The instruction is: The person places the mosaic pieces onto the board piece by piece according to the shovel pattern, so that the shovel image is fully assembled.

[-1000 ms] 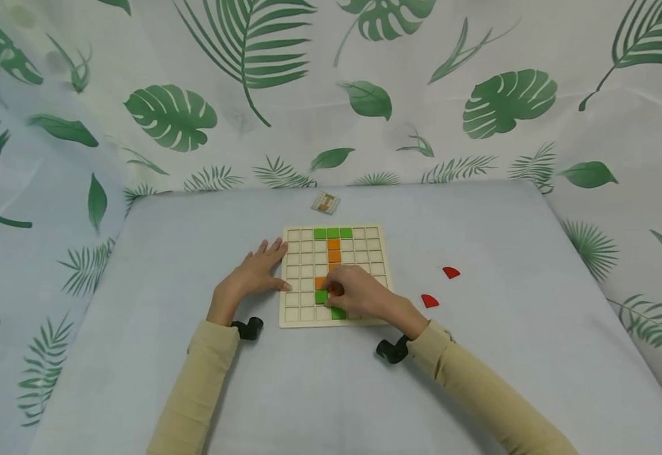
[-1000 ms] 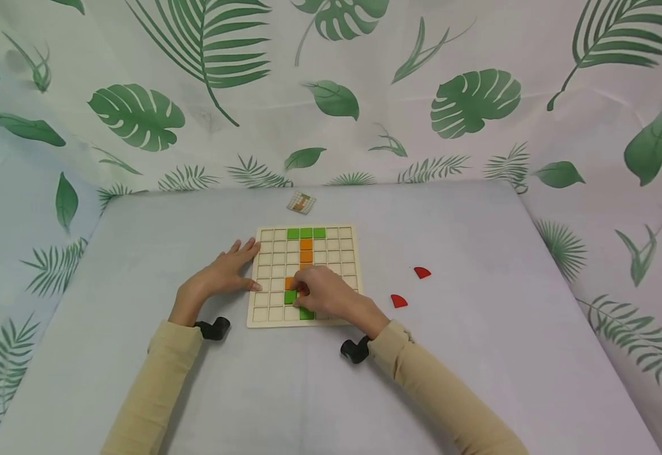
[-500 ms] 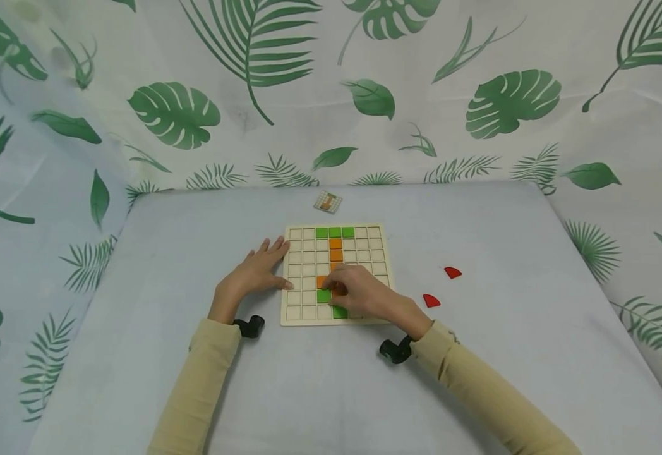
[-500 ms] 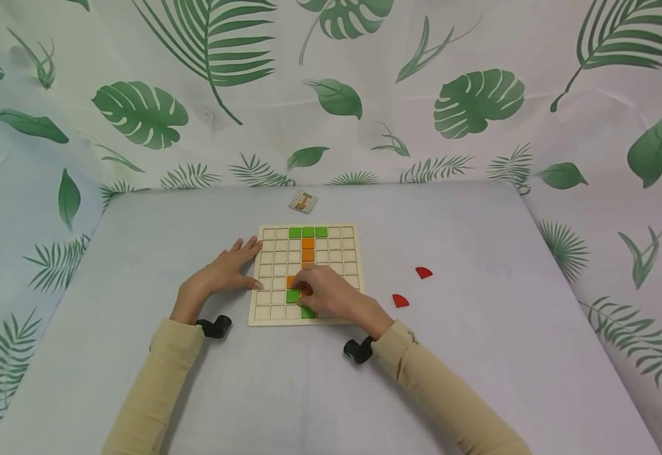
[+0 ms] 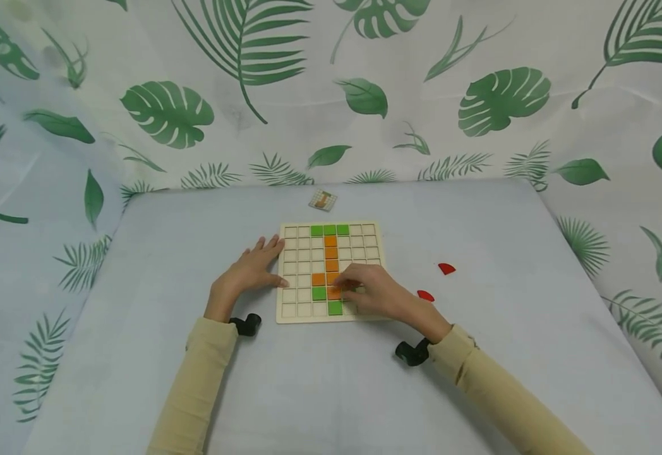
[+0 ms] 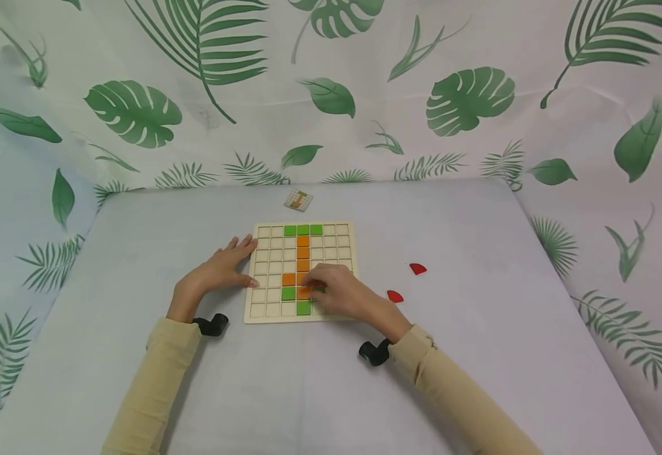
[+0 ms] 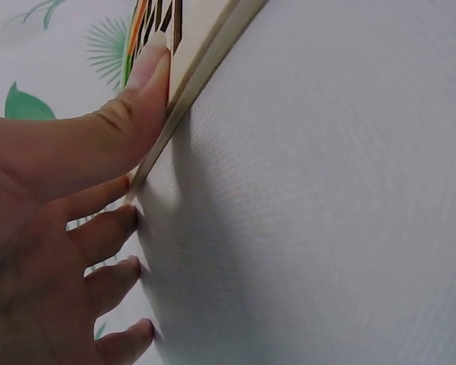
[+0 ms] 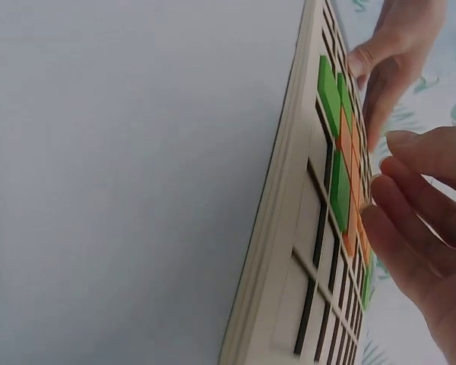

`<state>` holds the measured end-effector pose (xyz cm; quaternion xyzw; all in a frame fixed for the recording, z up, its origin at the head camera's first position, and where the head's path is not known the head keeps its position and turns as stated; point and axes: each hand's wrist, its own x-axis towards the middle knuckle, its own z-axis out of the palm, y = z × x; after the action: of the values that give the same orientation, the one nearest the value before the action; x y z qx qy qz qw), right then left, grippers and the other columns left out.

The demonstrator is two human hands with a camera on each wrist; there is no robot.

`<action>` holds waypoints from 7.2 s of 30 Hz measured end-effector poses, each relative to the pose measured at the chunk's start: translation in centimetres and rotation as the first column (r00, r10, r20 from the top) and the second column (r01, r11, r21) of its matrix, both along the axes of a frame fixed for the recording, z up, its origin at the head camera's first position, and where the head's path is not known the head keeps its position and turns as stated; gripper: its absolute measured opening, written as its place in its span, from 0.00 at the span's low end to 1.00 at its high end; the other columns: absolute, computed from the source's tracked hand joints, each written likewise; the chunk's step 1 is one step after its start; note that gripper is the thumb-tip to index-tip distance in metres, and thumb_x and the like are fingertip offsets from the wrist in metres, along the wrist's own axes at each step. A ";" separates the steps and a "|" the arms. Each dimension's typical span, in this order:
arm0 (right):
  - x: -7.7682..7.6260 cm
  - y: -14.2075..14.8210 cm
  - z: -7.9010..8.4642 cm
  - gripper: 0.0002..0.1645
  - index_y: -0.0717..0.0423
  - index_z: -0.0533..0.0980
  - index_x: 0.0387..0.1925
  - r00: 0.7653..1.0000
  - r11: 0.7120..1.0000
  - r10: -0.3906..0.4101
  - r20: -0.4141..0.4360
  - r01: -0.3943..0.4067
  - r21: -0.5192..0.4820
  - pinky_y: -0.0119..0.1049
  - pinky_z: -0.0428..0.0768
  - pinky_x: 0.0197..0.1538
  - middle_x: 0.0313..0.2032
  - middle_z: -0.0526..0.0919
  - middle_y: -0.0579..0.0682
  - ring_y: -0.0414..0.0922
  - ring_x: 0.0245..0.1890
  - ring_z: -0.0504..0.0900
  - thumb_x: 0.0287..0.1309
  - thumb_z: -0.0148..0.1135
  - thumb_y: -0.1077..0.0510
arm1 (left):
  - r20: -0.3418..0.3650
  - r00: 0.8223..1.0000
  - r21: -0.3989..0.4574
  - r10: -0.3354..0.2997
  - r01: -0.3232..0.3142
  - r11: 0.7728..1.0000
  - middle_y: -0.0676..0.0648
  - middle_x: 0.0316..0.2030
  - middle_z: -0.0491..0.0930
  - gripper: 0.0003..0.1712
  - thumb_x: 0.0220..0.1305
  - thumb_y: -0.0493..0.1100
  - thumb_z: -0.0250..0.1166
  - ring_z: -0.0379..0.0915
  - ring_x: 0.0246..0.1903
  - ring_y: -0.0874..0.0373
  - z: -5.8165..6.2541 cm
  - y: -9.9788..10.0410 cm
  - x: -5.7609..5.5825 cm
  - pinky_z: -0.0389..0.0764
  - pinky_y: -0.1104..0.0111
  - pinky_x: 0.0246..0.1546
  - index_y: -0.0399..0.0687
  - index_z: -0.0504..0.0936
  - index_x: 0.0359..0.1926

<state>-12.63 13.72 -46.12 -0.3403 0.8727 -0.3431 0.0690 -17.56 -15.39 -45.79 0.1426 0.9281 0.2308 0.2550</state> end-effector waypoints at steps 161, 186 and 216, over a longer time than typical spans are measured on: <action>0.7 -3.4 -0.9 0.16 0.56 0.85 0.52 0.988 0.982 0.155 -0.018 -0.152 0.114 0.29 0.77 0.39 0.41 0.81 0.48 0.42 0.36 0.76 0.62 0.71 0.63 | -0.021 0.999 0.104 0.028 -0.026 0.994 0.40 0.82 0.40 0.57 0.64 0.50 0.73 0.28 0.82 0.39 -0.5 -0.7 0.3 0.33 0.43 0.80 0.42 0.47 0.82; 0.9 -2.7 -1.1 0.11 0.57 0.85 0.46 0.981 0.982 0.179 -0.080 -0.173 0.078 0.29 0.77 0.40 0.39 0.80 0.50 0.42 0.35 0.74 0.61 0.72 0.62 | -0.016 1.000 0.106 0.020 -0.018 0.994 0.39 0.82 0.39 0.57 0.64 0.47 0.73 0.27 0.81 0.38 -0.6 -0.4 0.2 0.31 0.42 0.80 0.40 0.46 0.82; 0.3 11.1 0.6 0.15 0.63 0.84 0.48 0.943 0.934 -0.310 -0.119 0.325 0.146 0.38 0.80 0.36 0.43 0.86 0.57 0.46 0.34 0.80 0.58 0.69 0.71 | -0.020 0.999 0.069 0.029 -0.027 0.997 0.39 0.82 0.40 0.57 0.64 0.49 0.73 0.28 0.81 0.38 -0.6 -0.2 0.1 0.34 0.42 0.80 0.40 0.47 0.82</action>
<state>-12.36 24.82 -45.54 -0.2038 0.9437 -0.2606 -0.0008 -17.44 -15.55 -46.43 0.1407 0.9241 0.2646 0.2370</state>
